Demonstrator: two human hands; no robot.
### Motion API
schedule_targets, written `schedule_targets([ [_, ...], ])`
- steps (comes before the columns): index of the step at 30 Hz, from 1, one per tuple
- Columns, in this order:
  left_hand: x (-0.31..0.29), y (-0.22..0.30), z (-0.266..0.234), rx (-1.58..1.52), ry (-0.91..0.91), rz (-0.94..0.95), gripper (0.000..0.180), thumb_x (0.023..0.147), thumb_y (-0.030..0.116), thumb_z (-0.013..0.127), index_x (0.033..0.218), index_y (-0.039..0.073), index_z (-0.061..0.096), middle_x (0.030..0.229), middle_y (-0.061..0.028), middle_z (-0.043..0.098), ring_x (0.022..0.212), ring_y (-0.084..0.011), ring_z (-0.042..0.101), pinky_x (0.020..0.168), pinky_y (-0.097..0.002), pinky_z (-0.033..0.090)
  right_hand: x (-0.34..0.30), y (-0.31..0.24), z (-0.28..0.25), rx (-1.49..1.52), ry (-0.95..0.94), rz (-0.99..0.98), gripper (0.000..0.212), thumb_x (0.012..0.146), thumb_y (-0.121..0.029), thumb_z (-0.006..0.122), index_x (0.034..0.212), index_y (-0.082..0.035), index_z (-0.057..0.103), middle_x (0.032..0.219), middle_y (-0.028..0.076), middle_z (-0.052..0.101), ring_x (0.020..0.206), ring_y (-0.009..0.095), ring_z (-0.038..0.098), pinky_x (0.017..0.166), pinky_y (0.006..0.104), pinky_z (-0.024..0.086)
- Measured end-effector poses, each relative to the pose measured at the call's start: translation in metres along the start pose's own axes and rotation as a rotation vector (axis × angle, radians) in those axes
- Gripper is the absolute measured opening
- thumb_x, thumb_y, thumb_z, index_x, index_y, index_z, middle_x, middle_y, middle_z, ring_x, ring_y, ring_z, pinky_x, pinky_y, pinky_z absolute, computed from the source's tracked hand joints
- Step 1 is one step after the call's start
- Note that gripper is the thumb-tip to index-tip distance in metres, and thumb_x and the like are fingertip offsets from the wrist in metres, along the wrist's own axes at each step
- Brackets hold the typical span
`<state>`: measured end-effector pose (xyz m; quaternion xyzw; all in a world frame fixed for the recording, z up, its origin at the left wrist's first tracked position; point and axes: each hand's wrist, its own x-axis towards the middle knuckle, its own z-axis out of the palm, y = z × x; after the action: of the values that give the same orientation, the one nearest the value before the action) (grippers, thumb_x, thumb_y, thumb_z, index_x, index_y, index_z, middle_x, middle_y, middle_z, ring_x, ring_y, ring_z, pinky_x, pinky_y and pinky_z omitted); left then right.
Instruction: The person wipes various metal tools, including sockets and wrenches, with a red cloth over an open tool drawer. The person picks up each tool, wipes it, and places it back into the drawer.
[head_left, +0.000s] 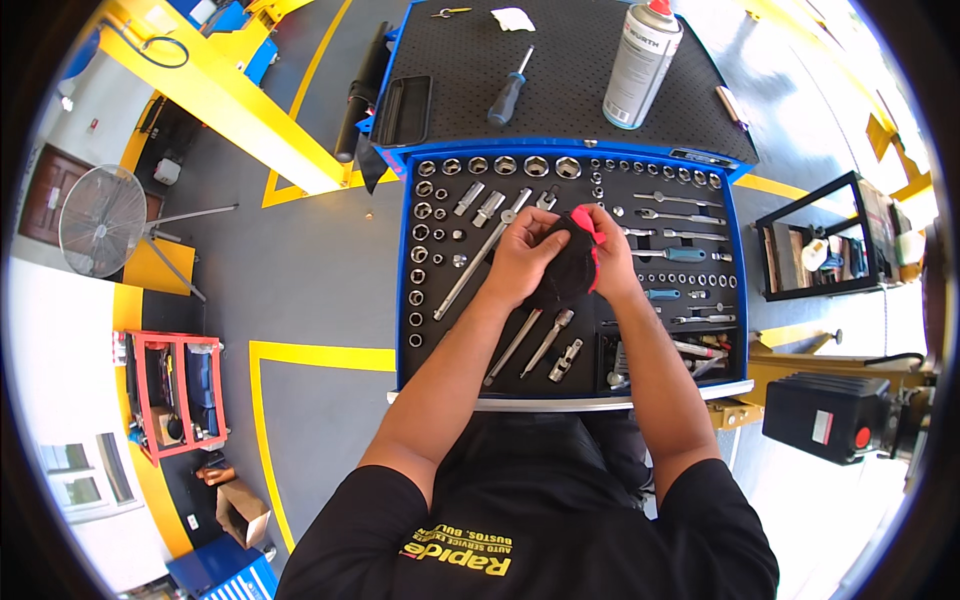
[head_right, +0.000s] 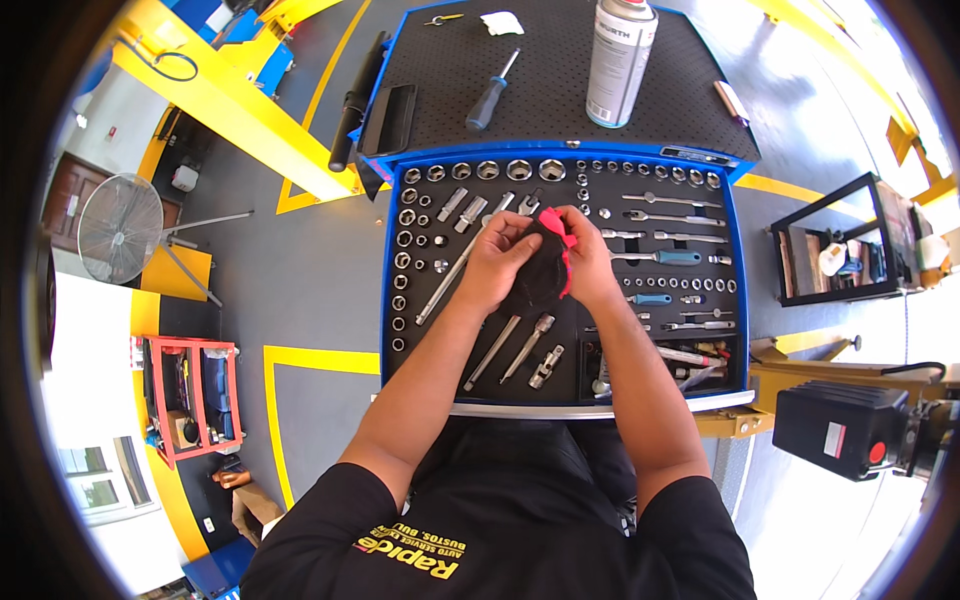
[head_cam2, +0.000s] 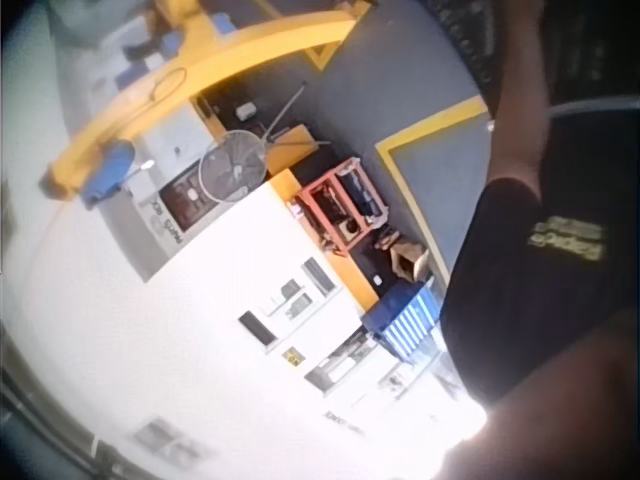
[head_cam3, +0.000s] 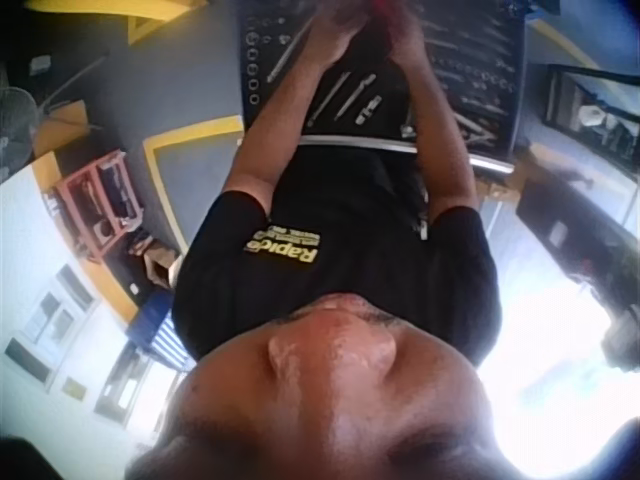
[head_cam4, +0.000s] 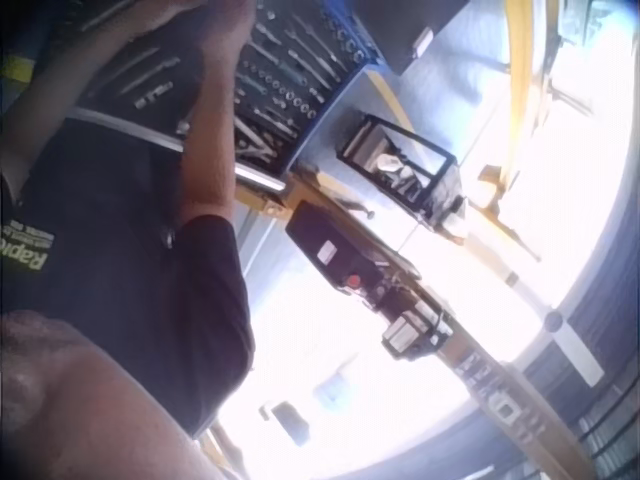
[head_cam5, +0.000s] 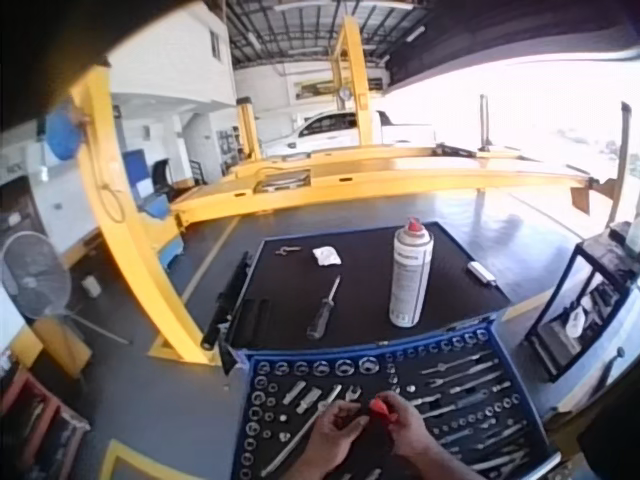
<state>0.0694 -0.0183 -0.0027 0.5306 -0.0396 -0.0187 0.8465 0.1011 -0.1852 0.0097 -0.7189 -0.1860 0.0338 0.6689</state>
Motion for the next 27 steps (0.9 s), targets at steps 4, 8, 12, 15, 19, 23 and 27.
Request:
schedule_targets([
  [4,0.000,-0.003,-0.003,0.029,0.012,0.001,0.015,0.105,0.010,0.066,0.117,0.004,0.061,0.102,-0.0046,0.071,0.090,-0.0086,0.067,0.080,-0.0243,0.054,-0.001,0.005,0.003,-0.014,0.011,0.009,0.024,0.095,-0.001,0.070,0.117,-0.002,0.063,0.102,0.004,0.070,0.093,0.012,0.064,0.083,0.0279,0.052],
  [8,0.000,-0.001,-0.005,-0.078,0.123,-0.083,0.013,0.110,0.018,0.058,0.113,0.005,0.060,0.095,-0.0004,0.067,0.084,-0.0053,0.063,0.075,-0.0231,0.052,0.002,0.000,0.003,0.051,-0.058,0.048,0.022,0.098,0.000,0.069,0.120,-0.001,0.063,0.105,0.004,0.070,0.096,0.011,0.065,0.086,0.0272,0.053],
  [12,0.001,0.000,-0.009,0.158,0.127,-0.019,0.017,0.111,0.021,0.056,0.108,0.005,0.061,0.092,-0.0004,0.067,0.083,-0.0057,0.062,0.073,-0.0232,0.050,-0.001,-0.015,0.009,-0.052,-0.035,0.010,0.024,0.095,-0.002,0.072,0.116,-0.001,0.062,0.102,0.007,0.070,0.095,0.012,0.064,0.084,0.0280,0.052],
  [15,-0.001,0.001,-0.003,0.092,0.064,0.003,0.012,0.107,0.015,0.063,0.111,0.004,0.063,0.094,-0.0015,0.069,0.085,-0.0061,0.063,0.076,-0.0238,0.051,-0.001,-0.021,0.006,-0.196,0.015,-0.013,0.030,0.087,-0.004,0.076,0.111,-0.001,0.060,0.098,0.010,0.071,0.091,0.014,0.063,0.083,0.0309,0.053],
  [19,0.001,-0.004,-0.007,0.167,0.060,0.019,0.016,0.104,0.011,0.067,0.118,0.002,0.064,0.097,-0.0028,0.070,0.087,-0.0073,0.064,0.079,-0.0241,0.052,-0.003,-0.017,0.005,-0.197,0.041,-0.007,0.030,0.089,-0.001,0.074,0.115,-0.001,0.060,0.101,0.009,0.071,0.094,0.014,0.064,0.085,0.0299,0.053],
  [23,-0.002,0.008,0.002,-0.005,0.159,-0.078,0.016,0.108,0.016,0.063,0.115,0.002,0.064,0.097,-0.0018,0.070,0.087,-0.0065,0.064,0.078,-0.0238,0.052,0.000,-0.004,0.005,0.177,-0.069,0.052,0.032,0.094,0.008,0.065,0.124,-0.001,0.059,0.112,0.007,0.069,0.104,0.013,0.065,0.090,0.0279,0.053],
  [27,-0.001,0.001,-0.016,-0.020,0.132,-0.086,0.017,0.109,0.018,0.060,0.116,0.003,0.066,0.097,-0.0006,0.069,0.086,-0.0056,0.063,0.078,-0.0234,0.052,0.001,-0.014,0.006,-0.138,-0.020,-0.025,0.025,0.094,0.003,0.068,0.118,0.002,0.059,0.102,0.009,0.071,0.096,0.015,0.068,0.085,0.0303,0.054],
])
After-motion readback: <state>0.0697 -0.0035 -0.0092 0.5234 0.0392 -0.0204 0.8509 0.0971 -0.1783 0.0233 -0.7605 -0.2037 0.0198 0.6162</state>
